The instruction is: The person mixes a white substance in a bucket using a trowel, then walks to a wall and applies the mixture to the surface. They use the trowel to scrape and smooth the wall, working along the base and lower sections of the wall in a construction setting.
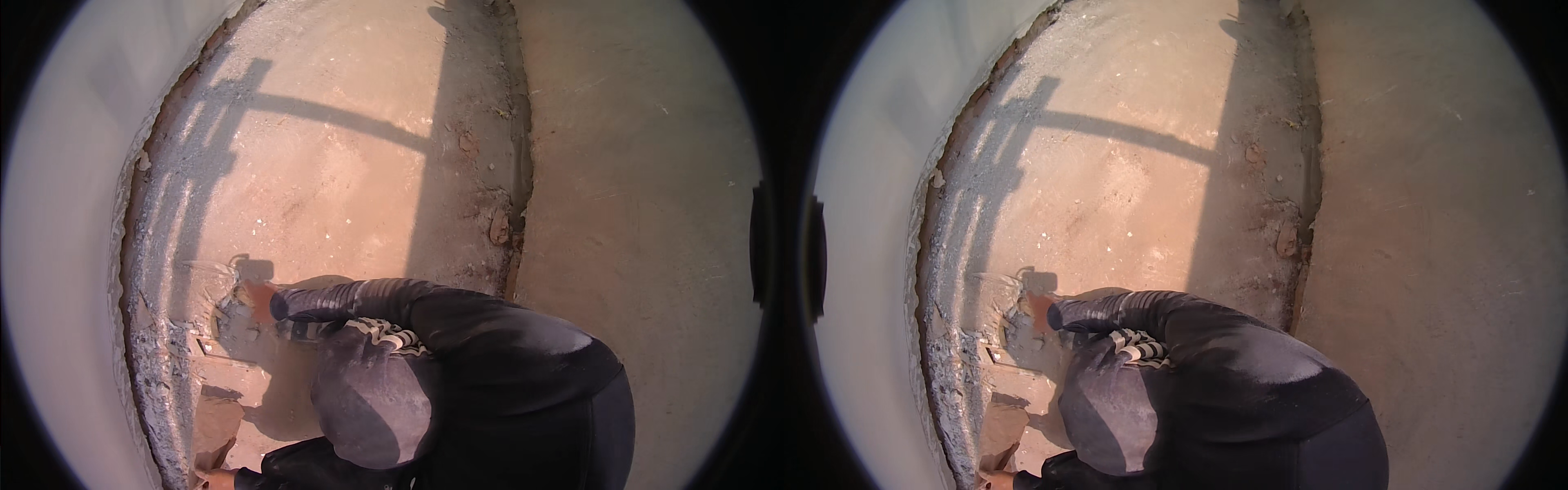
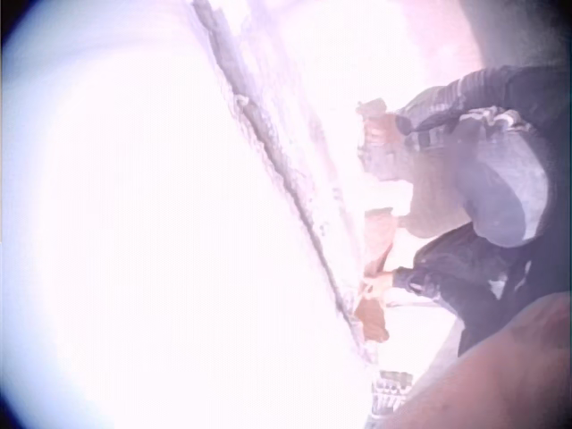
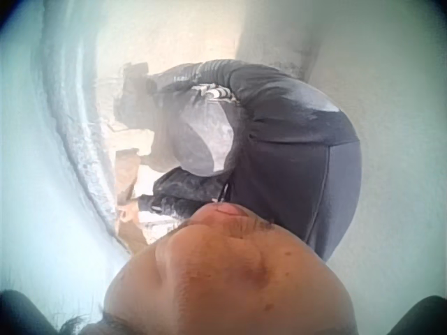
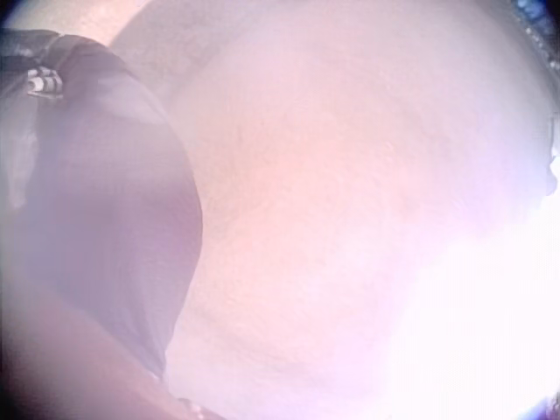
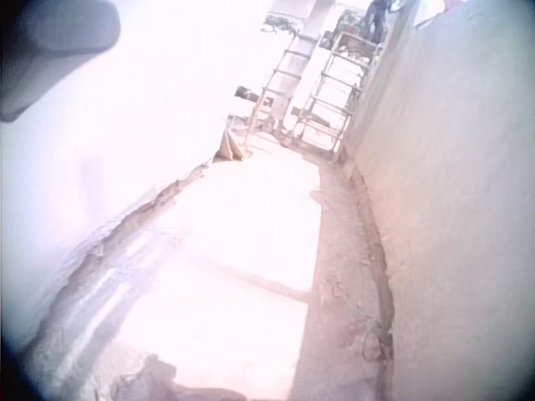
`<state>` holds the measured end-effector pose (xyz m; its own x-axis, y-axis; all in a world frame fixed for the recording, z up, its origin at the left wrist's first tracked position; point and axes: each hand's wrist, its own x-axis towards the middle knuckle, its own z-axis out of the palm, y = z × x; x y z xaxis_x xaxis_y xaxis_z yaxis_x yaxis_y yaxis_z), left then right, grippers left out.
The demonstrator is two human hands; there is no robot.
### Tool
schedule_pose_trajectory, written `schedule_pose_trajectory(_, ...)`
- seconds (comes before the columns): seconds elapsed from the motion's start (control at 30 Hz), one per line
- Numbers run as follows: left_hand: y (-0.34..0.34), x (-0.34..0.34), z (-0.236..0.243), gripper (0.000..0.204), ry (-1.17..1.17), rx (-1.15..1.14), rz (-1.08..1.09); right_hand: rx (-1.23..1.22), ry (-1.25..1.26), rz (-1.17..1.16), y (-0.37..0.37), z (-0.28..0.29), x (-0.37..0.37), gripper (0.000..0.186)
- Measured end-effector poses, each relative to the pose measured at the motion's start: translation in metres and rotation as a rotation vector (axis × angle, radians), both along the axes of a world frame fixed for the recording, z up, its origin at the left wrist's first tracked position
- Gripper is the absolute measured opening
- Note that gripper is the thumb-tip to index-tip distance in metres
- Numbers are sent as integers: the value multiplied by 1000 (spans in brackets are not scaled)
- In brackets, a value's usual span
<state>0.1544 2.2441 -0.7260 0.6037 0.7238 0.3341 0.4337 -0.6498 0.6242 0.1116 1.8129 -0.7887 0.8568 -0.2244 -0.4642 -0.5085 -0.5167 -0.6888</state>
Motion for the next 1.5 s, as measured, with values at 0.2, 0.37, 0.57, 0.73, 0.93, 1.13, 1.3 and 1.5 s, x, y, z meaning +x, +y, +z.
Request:
schedule_pose_trajectory(0.2, -48, 11, 39, 40, -165, -275, -103, -215, 44, -426, -42, -13, 6, 48)
schedule_pose_trajectory(0.37, -25, -22, 49, 32, -398, -418, -23, -217, 8, -191, 27, -36, 28, 54)
schedule_pose_trajectory(0.57, -17, -36, 66, 25, -392, -229, 36, 80, -139, 42, 98, -57, 42, 46)
schedule_pose_trajectory(0.73, -10, -74, 68, 26, -446, -298, 138, -21, -176, 461, 100, -56, 33, 51)
schedule_pose_trajectory(0.93, 13, -120, 93, 22, -500, -297, 222, -267, -365, 75, 12, -40, 62, 54)
schedule_pose_trajectory(1.13, 24, -128, 116, 28, -498, -298, 258, -494, -201, -2, 39, -55, 162, 63)
schedule_pose_trajectory(1.3, 9, -131, 119, 47, -554, -452, 285, -288, 16, 408, 184, -11, 138, 71)
schedule_pose_trajectory(1.5, 20, -142, 116, 52, -475, -370, 266, -112, -69, 644, 192, -4, 106, 62)
